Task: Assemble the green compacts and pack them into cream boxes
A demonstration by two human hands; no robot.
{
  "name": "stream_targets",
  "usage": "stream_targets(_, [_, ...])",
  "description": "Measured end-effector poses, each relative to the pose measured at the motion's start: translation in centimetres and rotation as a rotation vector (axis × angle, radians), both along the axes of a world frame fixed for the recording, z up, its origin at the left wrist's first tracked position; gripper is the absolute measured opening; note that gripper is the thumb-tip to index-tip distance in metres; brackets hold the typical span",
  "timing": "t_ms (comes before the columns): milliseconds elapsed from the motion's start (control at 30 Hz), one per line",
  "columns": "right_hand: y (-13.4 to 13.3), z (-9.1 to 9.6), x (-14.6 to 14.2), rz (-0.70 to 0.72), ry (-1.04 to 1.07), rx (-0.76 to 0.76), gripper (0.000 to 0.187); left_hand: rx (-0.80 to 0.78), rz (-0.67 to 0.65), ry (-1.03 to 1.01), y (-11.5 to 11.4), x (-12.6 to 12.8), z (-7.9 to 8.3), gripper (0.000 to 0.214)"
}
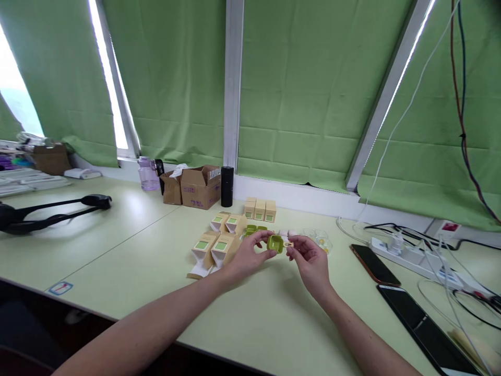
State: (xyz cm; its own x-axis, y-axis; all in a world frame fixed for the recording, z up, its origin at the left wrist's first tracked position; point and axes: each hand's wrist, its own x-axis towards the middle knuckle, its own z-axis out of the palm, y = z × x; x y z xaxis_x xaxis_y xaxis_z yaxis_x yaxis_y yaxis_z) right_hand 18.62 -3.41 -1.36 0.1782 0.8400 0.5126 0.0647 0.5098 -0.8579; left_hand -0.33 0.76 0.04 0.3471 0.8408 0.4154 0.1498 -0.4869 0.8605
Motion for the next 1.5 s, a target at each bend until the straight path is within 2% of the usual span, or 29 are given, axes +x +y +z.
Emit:
stream_targets(133, [-0.2,-0.2,0.2,-0.069,-0.172,0.078,0.019,-0.014,-0.018,-0.004,-0.2,0.1,-0.2,0.049])
stream_targets(300, [-0.5,-0.2,0.1,-0.159,-0.447,0.293,0.014,-0.041,-0.016,-0.004,-0.8,0.2,0.0,0.050])
stream_targets(433, [-0.4,-0.3,0.1,-0.257,-0.637,0.436,0.014,0.011,-0.035,-0.002,-1.0,0.2,0.0,0.050])
stream_targets(567, [-0.4,-0.4,0.2,-0.364,-0.764,0.501,0.015,0.043,-0.042,0.002,-0.9,0.3,-0.2,0.049])
stream_targets(933, [-0.5,-0.1,0.0,-0.488,-0.899,0.610,0.013,0.076,-0.037,0.016,-1.5,0.4,0.1,0.049])
stream_targets(1500, [-0.6,-0.1,-0.1,-0.497,-0.941,0.633,0.015,0.102,-0.053,0.019,-1.7,0.3,0.4,0.049])
